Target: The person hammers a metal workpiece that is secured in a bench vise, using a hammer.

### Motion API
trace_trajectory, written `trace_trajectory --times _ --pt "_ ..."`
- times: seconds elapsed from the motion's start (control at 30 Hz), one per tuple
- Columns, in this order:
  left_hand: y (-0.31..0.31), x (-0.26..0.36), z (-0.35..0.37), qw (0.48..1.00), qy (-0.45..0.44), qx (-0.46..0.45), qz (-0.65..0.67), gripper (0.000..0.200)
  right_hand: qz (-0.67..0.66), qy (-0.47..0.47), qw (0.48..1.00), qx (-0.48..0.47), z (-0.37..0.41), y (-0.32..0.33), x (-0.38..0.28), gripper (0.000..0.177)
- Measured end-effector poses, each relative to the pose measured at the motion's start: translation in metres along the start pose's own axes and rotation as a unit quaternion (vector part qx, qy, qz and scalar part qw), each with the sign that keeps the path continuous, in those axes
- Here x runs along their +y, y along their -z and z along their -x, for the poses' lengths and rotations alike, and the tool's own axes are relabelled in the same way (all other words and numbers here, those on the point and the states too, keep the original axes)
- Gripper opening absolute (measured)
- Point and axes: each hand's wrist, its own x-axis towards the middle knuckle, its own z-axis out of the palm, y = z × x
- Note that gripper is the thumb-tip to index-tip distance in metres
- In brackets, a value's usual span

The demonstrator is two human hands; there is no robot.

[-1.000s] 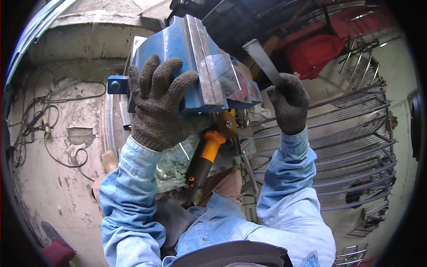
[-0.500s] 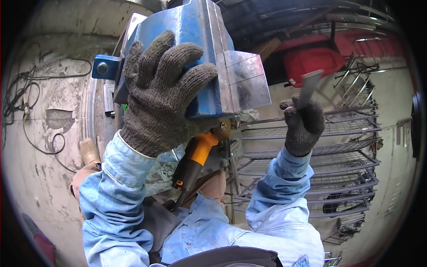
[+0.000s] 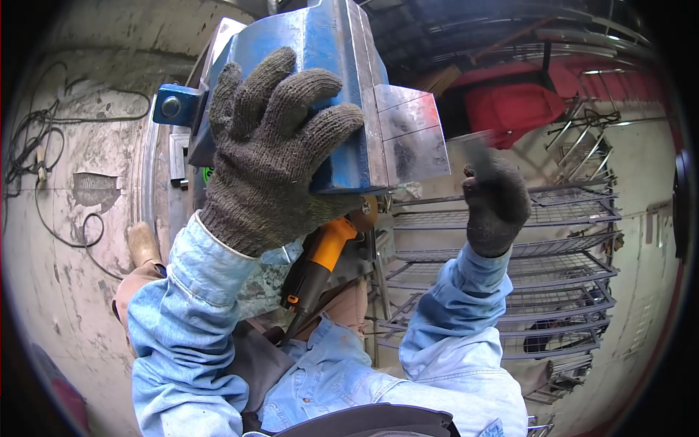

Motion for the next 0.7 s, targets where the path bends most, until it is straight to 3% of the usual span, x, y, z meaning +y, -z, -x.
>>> trace_trajectory --times 0.03,0.07,0.13,0.17,0.23,0.3,0.37,0.4,0.47,0.6,0.67,0.7 --pt "0.000 0.000 0.000 1.000 0.000 0.000 0.000 0.077 0.056 0.065 0.995 -0.050 -0.003 0.001 0.000 0.029" --pt "0.000 0.001 0.000 1.000 -0.001 0.002 0.000 0.078 0.056 0.065 0.995 -0.050 -0.001 -0.001 0.000 0.029" --pt "0.001 0.000 0.000 1.000 0.001 0.004 -0.001 0.079 -0.087 -0.057 0.991 0.089 0.007 -0.008 0.002 0.030" --pt "0.002 -0.001 0.000 1.000 0.000 0.000 0.002 0.079 -0.088 -0.057 0.991 0.088 0.004 -0.006 0.002 0.030" --pt "0.002 -0.001 0.000 1.000 -0.003 -0.004 0.007 0.079 0.044 0.031 0.997 -0.054 -0.003 0.004 -0.001 0.030" --pt "0.001 -0.001 0.001 1.000 -0.002 -0.006 0.007 0.080 0.066 0.038 0.995 -0.058 0.002 0.003 0.001 0.030" --pt "0.002 -0.001 0.001 1.000 0.000 -0.005 0.006 0.079 -0.050 -0.043 0.996 0.062 0.010 -0.002 0.009 0.029" --pt "0.002 -0.001 0.000 1.000 0.000 -0.004 0.007 0.079 -0.049 -0.043 0.996 0.062 0.010 -0.001 0.008 0.029" --pt "0.001 0.000 0.000 1.000 0.003 -0.003 0.011 0.079 0.016 -0.004 0.999 -0.036 0.005 0.001 0.001 0.028" --pt "0.000 -0.001 0.001 1.000 0.001 0.003 0.012 0.076 -0.022 -0.056 0.997 0.045 0.009 0.000 0.006 0.028" --pt "0.002 0.000 0.001 1.000 0.006 -0.002 0.012 0.076 0.044 0.044 0.997 -0.053 0.002 0.004 0.005 0.030" --pt "0.002 0.001 0.001 1.000 0.010 -0.006 0.011 0.076 0.045 0.044 0.997 -0.053 0.005 0.003 0.005 0.030"
